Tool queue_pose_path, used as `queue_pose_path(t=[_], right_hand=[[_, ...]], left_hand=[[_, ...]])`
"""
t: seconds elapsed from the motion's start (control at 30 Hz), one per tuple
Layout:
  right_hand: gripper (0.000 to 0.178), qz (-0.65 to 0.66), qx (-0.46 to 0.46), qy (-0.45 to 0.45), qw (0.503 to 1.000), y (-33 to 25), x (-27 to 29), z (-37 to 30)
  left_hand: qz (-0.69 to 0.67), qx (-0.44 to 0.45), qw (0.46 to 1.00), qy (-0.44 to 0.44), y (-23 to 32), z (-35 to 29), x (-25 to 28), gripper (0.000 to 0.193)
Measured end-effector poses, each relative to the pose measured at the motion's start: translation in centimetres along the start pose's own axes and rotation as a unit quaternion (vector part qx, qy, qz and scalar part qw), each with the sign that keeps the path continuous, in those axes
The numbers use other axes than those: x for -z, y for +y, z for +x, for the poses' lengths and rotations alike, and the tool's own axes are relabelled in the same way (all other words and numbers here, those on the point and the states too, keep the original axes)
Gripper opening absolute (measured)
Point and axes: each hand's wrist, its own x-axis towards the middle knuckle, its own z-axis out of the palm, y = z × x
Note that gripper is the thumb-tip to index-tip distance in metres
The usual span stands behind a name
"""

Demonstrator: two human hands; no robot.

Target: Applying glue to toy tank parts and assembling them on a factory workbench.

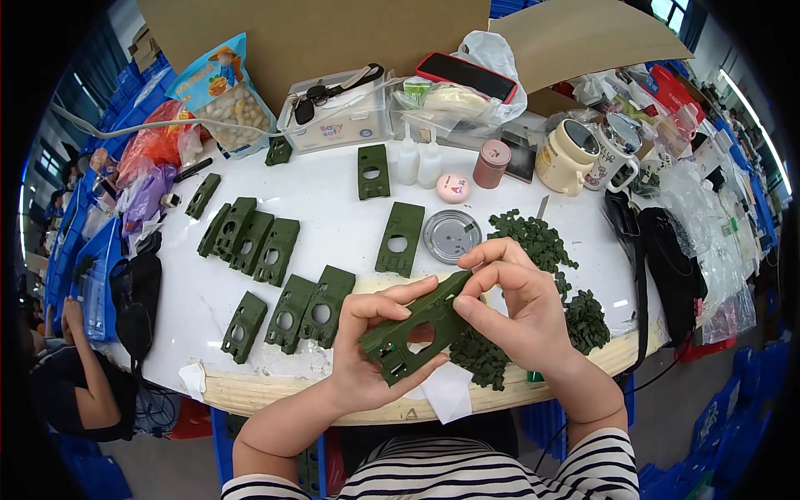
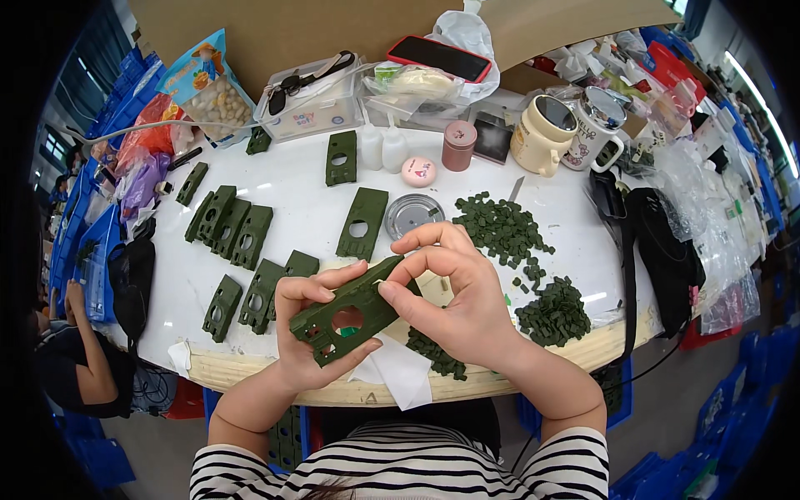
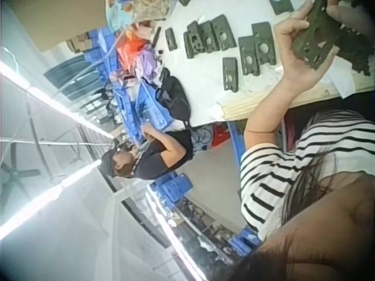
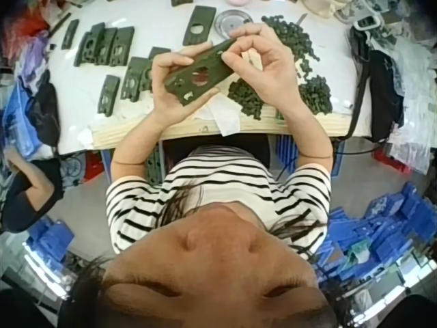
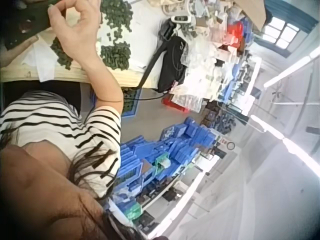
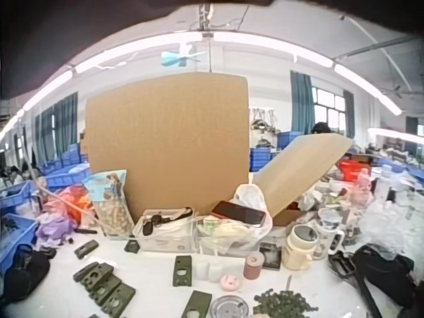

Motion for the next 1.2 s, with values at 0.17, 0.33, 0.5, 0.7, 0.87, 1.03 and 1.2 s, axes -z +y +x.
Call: queue_pose_path(t=[0.17, 0.33, 0.5, 0.7, 0.87, 1.03, 1.2], right_hand=[[0.009, -0.032, 0.026, 0.021, 0.999, -0.1, -0.2, 0.0], [0.010, -0.087, 0.052, 0.026, 0.995, -0.4, -0.2, 0.1], [0.010, -0.123, 0.068, 0.028, 0.990, -0.8, -0.2, 0.1], [0.011, -0.109, 0.073, 0.032, 0.991, -0.5, -0.3, 0.1], [0.012, -0.098, 0.071, 0.021, 0.992, -0.4, -0.2, 0.2], [0.015, -0.086, 0.068, 0.029, 0.994, -0.7, 0.0, 0.1], [0.017, -0.099, 0.007, 0.000, 0.995, -1.9, 1.5, 0.8]], left_hand=[[0.015, -0.013, 1.000, 0.001, 0.1, 0.1, -0.1, 0.062], [0.044, -0.033, 0.999, 0.002, 0.0, 0.0, -0.2, 0.062], [0.066, -0.038, 0.997, 0.008, 0.1, 0.0, -0.4, 0.063], [0.075, -0.038, 0.996, 0.011, 0.1, -0.2, -0.4, 0.063], [0.012, -0.014, 1.000, 0.007, 0.0, -0.1, -0.2, 0.063], [-0.062, 0.013, 0.998, 0.014, 0.0, 0.1, -0.3, 0.057], [-0.132, 0.075, 0.985, 0.084, -0.2, 0.5, 1.2, 0.060]])
